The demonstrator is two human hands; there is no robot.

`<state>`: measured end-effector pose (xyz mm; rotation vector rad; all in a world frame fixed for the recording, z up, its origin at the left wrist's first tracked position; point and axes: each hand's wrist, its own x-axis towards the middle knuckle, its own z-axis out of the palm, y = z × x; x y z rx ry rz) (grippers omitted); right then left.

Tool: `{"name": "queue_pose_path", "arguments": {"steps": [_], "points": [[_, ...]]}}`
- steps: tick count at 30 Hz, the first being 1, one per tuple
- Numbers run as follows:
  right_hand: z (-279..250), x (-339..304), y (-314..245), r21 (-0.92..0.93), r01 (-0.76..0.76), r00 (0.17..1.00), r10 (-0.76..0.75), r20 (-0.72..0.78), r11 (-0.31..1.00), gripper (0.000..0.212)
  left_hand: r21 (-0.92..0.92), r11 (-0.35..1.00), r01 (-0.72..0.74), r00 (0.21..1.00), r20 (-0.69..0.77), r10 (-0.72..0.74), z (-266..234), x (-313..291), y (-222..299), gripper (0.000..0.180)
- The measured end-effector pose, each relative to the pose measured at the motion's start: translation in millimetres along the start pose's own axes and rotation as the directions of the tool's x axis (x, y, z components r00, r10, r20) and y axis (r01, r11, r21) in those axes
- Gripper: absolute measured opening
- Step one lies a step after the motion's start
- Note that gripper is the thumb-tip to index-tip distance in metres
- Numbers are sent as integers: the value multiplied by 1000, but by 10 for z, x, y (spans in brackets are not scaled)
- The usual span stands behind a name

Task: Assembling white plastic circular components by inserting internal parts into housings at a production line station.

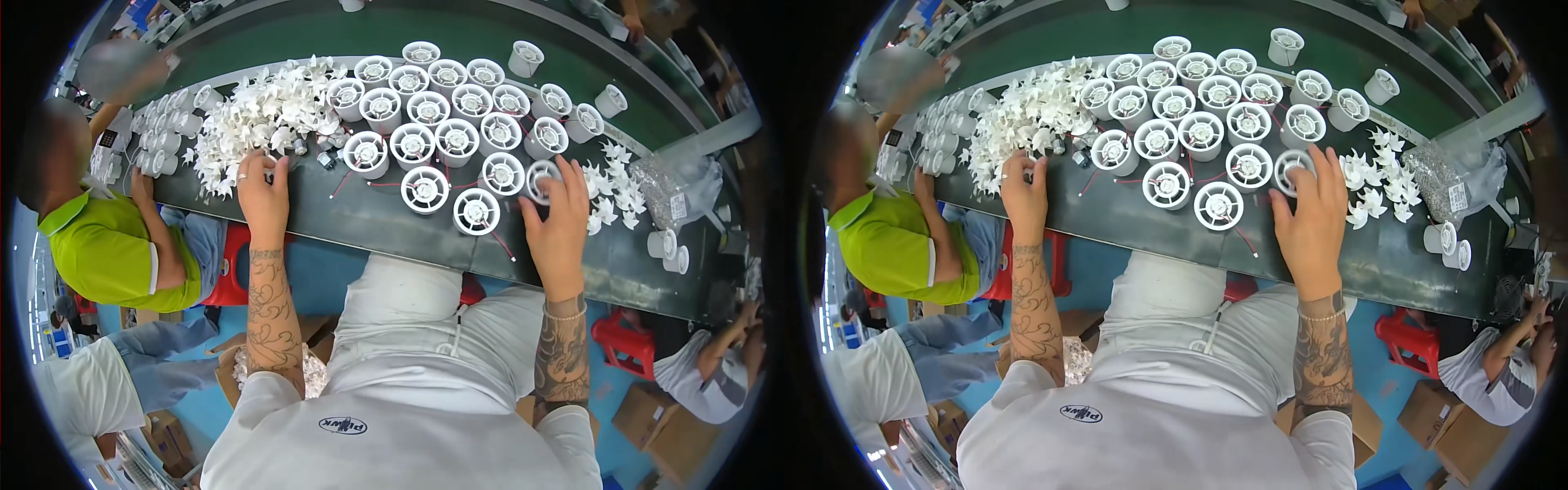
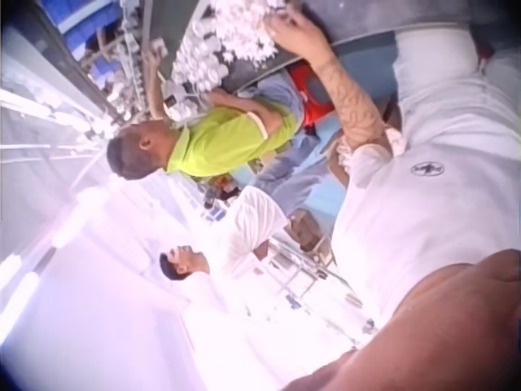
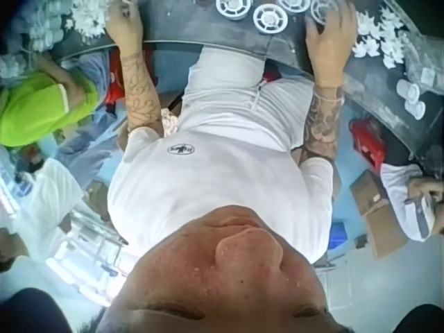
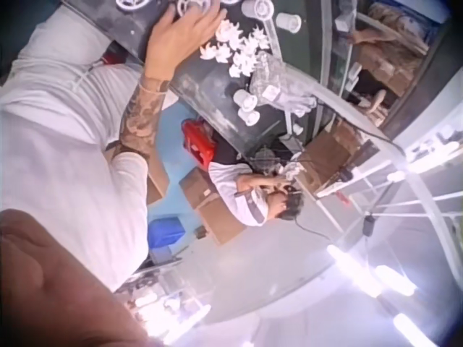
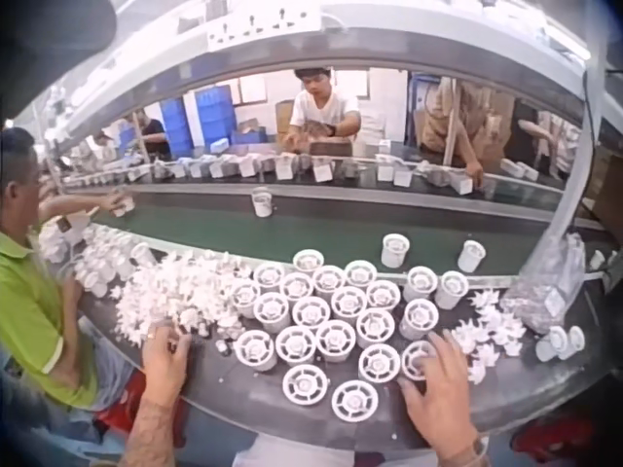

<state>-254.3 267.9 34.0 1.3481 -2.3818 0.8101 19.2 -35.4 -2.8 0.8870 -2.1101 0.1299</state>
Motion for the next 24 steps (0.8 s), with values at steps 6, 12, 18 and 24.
{"name": "queue_pose_path", "arguments": {"steps": [6,12,18,24], "points": [[-113,-360,68,146,-88,995,93,-28,985,29,-165,866,471,881,122,-456,-32,-47,128,23],[-161,-612,84,105,-9,993,21,-117,994,40,-314,752,580,813,162,-560,-47,-39,44,22],[-280,-535,79,-3,103,993,-103,-66,995,36,-156,953,258,966,27,-257,-41,-27,10,26],[-387,-577,146,362,-246,968,208,141,899,32,-761,396,514,769,205,-606,-513,-105,735,11]]}}
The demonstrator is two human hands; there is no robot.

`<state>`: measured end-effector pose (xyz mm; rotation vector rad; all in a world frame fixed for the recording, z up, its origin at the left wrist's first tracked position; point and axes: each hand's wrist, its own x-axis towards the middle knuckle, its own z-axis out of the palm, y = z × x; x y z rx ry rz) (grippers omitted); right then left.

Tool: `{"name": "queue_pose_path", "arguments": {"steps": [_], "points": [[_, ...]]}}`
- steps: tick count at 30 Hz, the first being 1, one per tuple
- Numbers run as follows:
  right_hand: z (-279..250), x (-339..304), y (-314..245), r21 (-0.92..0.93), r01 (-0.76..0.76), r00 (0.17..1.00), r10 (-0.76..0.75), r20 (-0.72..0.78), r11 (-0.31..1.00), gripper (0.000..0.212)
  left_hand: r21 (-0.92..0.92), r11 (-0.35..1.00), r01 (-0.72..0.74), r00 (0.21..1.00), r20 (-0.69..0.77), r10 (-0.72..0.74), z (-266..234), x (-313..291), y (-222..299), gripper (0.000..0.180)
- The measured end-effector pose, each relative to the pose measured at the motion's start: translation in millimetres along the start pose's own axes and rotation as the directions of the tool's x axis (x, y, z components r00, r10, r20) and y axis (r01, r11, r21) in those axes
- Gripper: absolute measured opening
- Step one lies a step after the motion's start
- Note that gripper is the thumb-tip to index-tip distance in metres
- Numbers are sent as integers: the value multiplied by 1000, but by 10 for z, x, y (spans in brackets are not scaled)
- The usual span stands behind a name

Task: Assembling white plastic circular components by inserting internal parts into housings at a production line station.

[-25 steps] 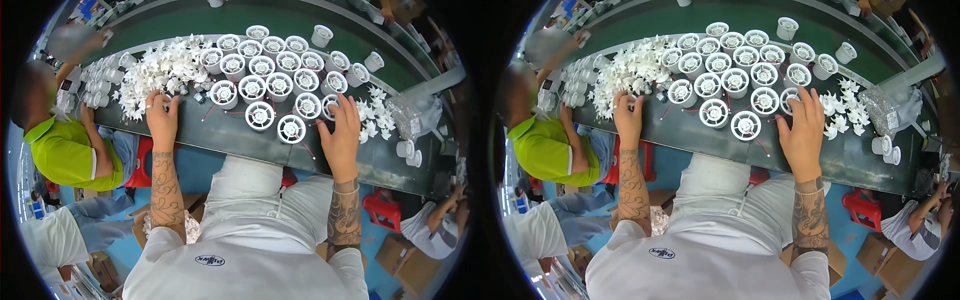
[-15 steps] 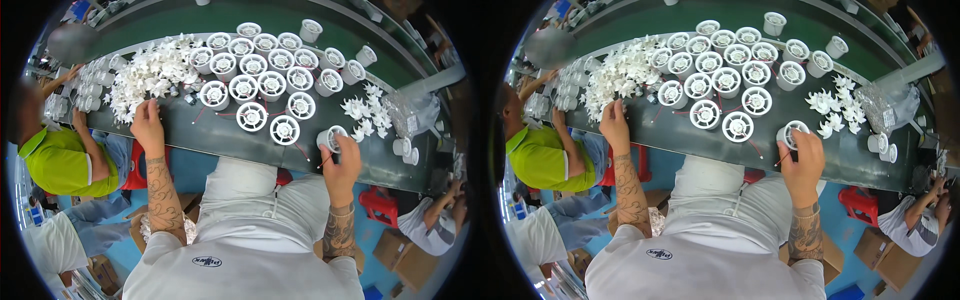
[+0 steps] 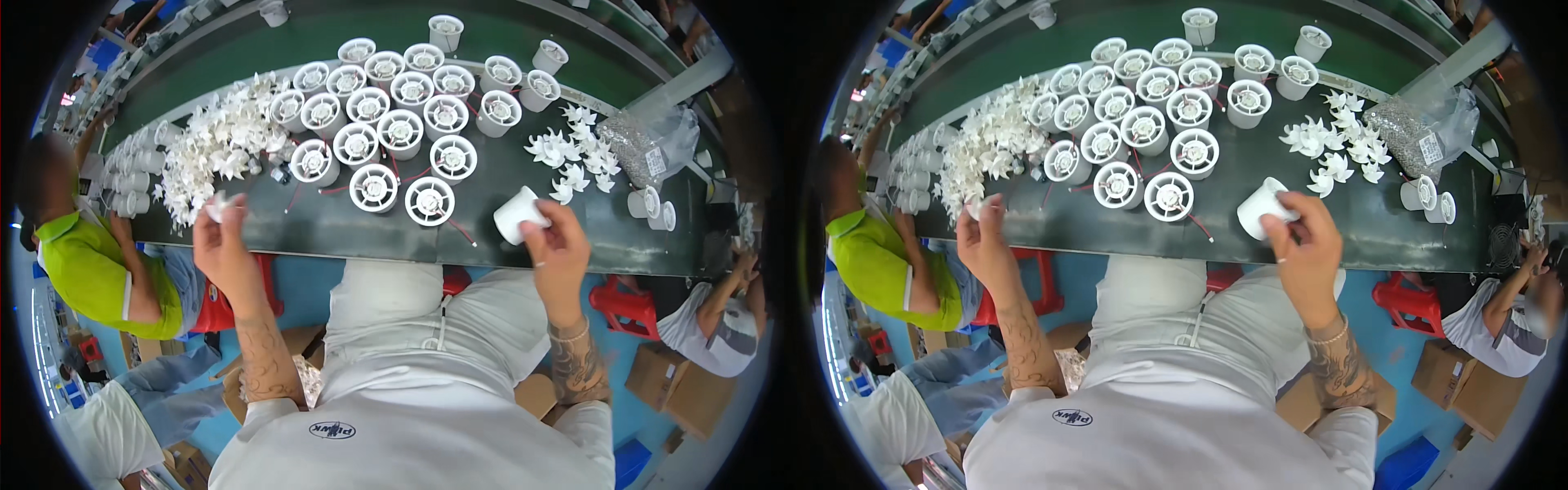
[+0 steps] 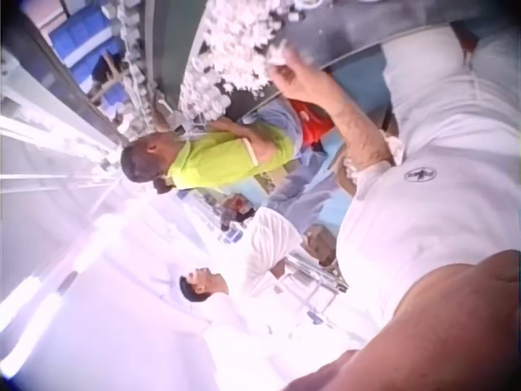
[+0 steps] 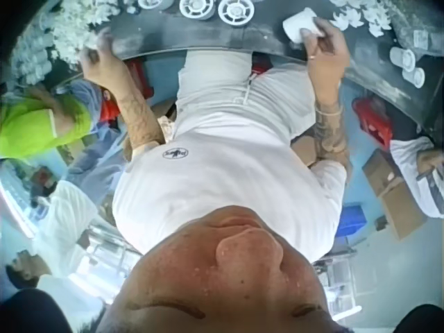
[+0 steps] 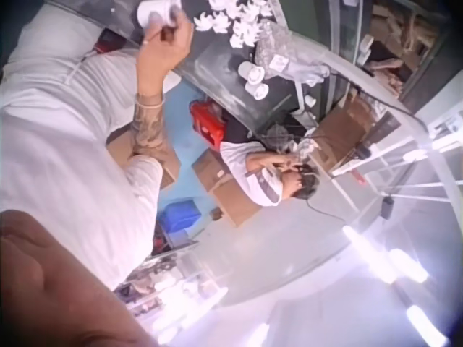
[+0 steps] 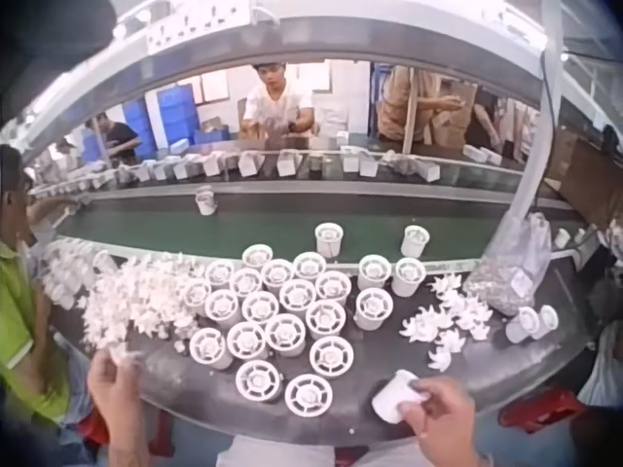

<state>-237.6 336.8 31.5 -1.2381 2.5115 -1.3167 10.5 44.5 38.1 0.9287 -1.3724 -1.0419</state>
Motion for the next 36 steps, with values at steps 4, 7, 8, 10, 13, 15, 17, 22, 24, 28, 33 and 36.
{"name": "queue_pose_path", "arguments": {"steps": [4,7,8,10,13,15,17,22,24,28,33,36], "points": [[22,-163,-319,873,-226,923,382,49,433,37,-98,983,152,784,618,-60,516,-787,470,10],[88,-263,-523,950,-304,888,382,256,71,38,-288,957,-25,507,821,261,804,-992,575,24],[83,-269,-569,950,-305,887,383,258,68,38,-285,958,-26,507,822,258,857,-1019,605,24],[75,-285,-645,950,-312,883,377,280,27,38,-297,942,-156,396,855,336,920,-1050,658,24],[62,-319,-651,956,-281,897,377,230,86,37,-301,941,-155,404,850,338,959,-1132,651,24],[50,-343,-662,958,-277,897,378,229,76,37,-304,949,-87,407,858,312,964,-1169,661,23],[35,-352,-672,959,-275,896,380,231,65,36,-249,953,-171,415,859,298,968,-1182,686,21],[49,-380,-689,950,-305,883,392,256,66,35,-189,968,-168,487,837,248,925,-1223,708,20],[58,-382,-688,951,-301,886,390,251,70,36,-186,970,-153,515,823,239,907,-1243,705,20],[37,-374,-720,944,-303,899,368,238,130,38,-221,975,-27,557,806,198,857,-1268,657,21],[-4,-388,-727,941,-316,909,323,264,121,34,-169,912,373,511,858,-50,857,-1237,697,31],[-7,-428,-680,928,-345,903,318,288,138,33,-118,879,462,451,885,-118,876,-1191,729,41]]}}
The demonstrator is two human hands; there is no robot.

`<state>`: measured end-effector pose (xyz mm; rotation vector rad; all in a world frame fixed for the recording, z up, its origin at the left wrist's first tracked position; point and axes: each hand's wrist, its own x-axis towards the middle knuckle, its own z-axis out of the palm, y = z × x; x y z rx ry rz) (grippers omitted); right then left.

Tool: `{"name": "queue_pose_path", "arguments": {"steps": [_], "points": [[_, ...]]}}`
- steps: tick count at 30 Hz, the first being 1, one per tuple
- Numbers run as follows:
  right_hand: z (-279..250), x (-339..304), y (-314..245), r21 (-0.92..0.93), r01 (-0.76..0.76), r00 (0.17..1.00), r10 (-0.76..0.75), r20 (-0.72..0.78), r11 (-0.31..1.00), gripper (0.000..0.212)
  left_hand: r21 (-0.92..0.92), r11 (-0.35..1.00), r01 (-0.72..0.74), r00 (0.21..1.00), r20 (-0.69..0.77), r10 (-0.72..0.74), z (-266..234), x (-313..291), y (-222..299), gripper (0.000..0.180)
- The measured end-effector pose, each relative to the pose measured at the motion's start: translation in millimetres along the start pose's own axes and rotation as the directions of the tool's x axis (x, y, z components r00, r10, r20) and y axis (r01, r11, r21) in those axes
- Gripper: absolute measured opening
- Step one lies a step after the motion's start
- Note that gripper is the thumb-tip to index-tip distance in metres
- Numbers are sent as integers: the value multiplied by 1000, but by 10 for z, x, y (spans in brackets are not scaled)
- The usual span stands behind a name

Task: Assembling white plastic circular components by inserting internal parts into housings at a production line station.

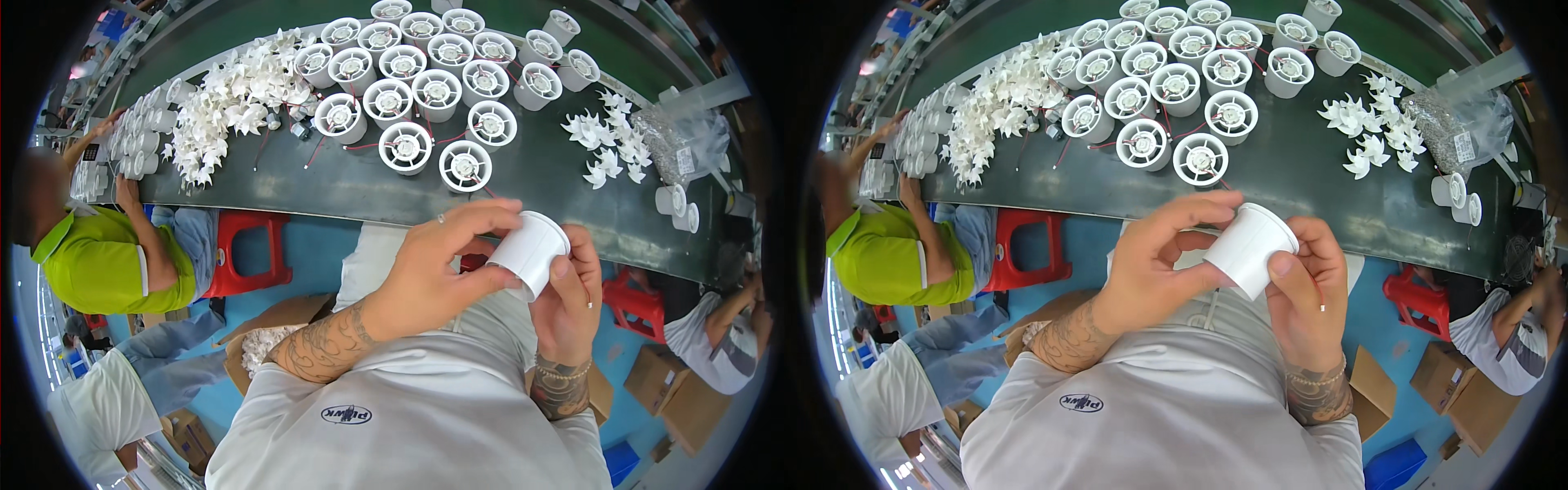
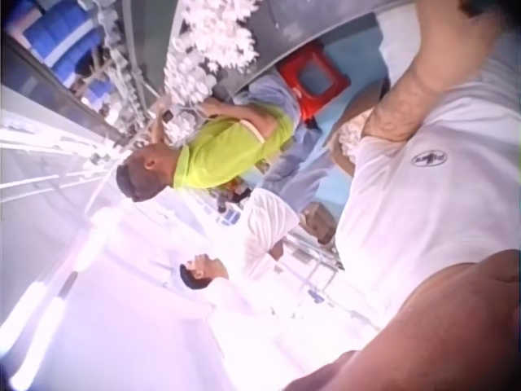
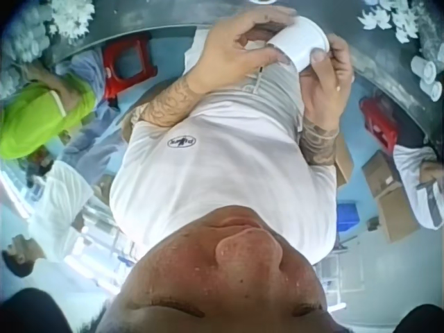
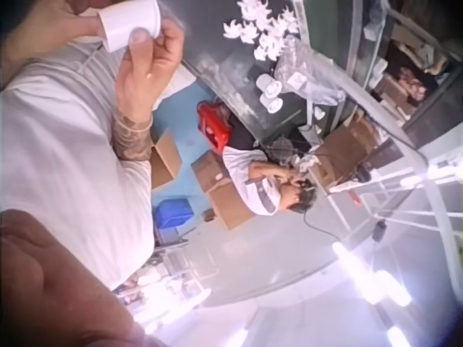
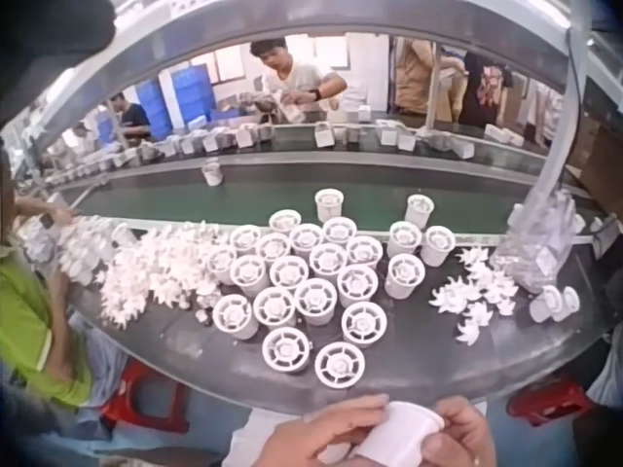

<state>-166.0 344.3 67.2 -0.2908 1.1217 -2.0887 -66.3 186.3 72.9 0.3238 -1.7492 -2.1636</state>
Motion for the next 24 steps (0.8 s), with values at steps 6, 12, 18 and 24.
{"name": "queue_pose_path", "arguments": {"steps": [6,12,18,24], "points": [[-64,75,89,9,-89,992,90,-89,996,39,277,958,-69,995,94,44,-29,93,-48,48],[-190,18,-26,35,-197,977,199,-80,980,40,596,767,-236,932,362,5,-58,183,46,53],[-447,15,-105,-312,-34,995,5,-95,950,39,625,674,-395,915,334,227,86,99,-71,66],[-1317,317,-478,-923,-41,819,-543,189,-383,51,631,752,-191,939,-105,327,-528,-46,68,30]]}}
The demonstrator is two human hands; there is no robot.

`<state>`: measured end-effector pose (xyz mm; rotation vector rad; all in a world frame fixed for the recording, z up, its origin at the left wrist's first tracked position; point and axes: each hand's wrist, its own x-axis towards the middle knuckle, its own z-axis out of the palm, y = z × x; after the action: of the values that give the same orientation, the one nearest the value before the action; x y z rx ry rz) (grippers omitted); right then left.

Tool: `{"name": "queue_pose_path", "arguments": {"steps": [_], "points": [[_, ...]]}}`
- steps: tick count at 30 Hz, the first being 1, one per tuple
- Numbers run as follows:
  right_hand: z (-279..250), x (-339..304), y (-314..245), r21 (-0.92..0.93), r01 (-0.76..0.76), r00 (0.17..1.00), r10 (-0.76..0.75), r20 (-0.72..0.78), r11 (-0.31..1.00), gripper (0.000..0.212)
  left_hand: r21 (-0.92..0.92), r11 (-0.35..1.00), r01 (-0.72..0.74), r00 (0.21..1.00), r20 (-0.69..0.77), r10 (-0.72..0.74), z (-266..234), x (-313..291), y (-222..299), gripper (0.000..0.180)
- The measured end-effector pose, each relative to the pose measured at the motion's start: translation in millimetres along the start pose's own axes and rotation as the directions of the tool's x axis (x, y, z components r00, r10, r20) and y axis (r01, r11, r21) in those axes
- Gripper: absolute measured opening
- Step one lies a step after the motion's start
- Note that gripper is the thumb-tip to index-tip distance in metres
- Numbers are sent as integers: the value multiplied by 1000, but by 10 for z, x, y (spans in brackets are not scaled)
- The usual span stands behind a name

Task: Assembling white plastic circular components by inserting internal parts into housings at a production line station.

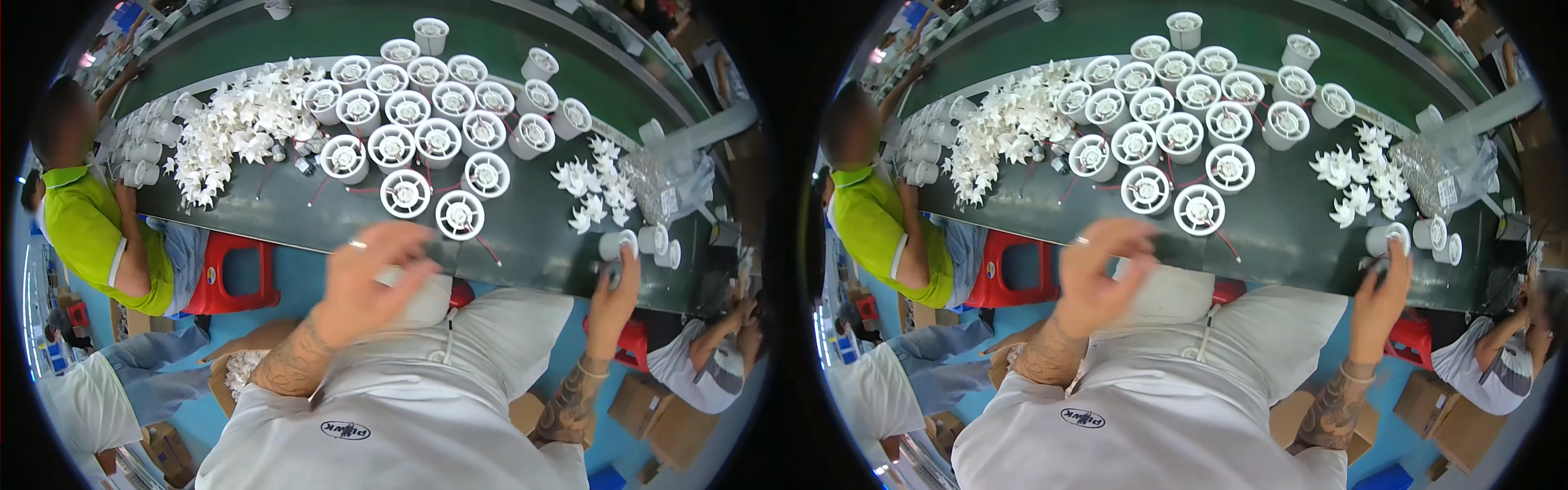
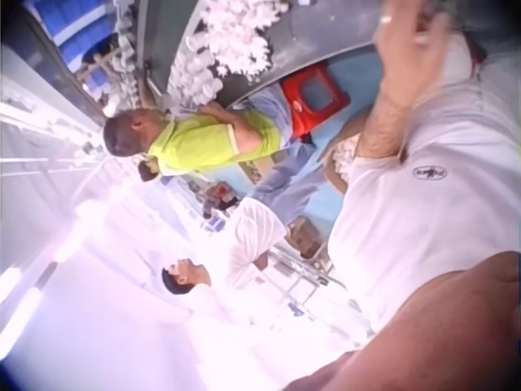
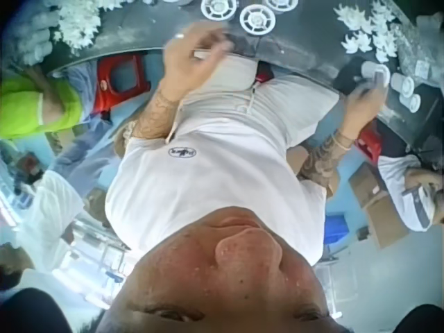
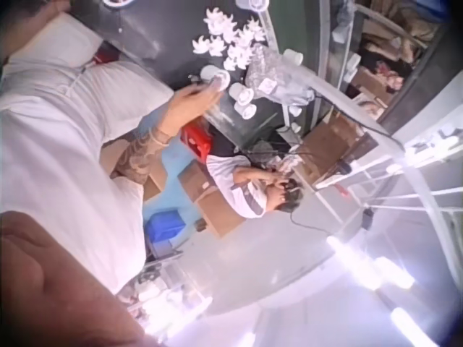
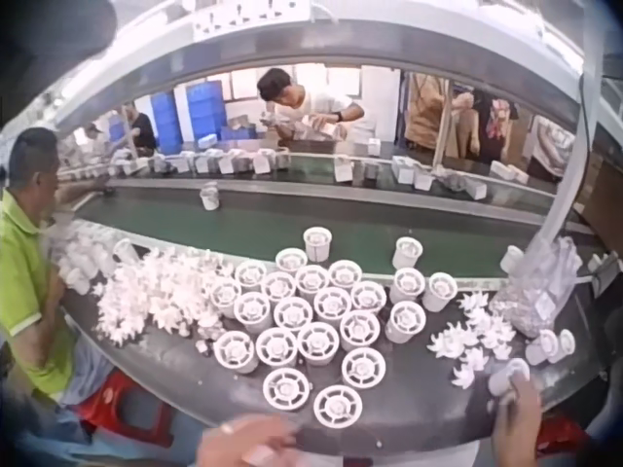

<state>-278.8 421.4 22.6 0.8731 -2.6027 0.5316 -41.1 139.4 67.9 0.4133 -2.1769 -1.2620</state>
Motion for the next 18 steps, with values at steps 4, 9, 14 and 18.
{"name": "queue_pose_path", "arguments": {"steps": [4,9,14,18], "points": [[-320,328,-186,-69,-9,1000,8,-18,998,58,188,970,153,885,-463,-50,-504,-32,-718,17],[-47,1623,-1089,446,199,973,-231,18,873,49,88,986,145,774,-631,-57,-793,134,-889,18],[1218,3136,-879,409,380,833,-499,238,829,62,146,987,-69,928,-354,117,-588,1203,-379,23],[1221,3307,-1300,348,235,821,-378,429,907,47,230,959,-167,941,-255,224,-529,1587,-284,23]]}}
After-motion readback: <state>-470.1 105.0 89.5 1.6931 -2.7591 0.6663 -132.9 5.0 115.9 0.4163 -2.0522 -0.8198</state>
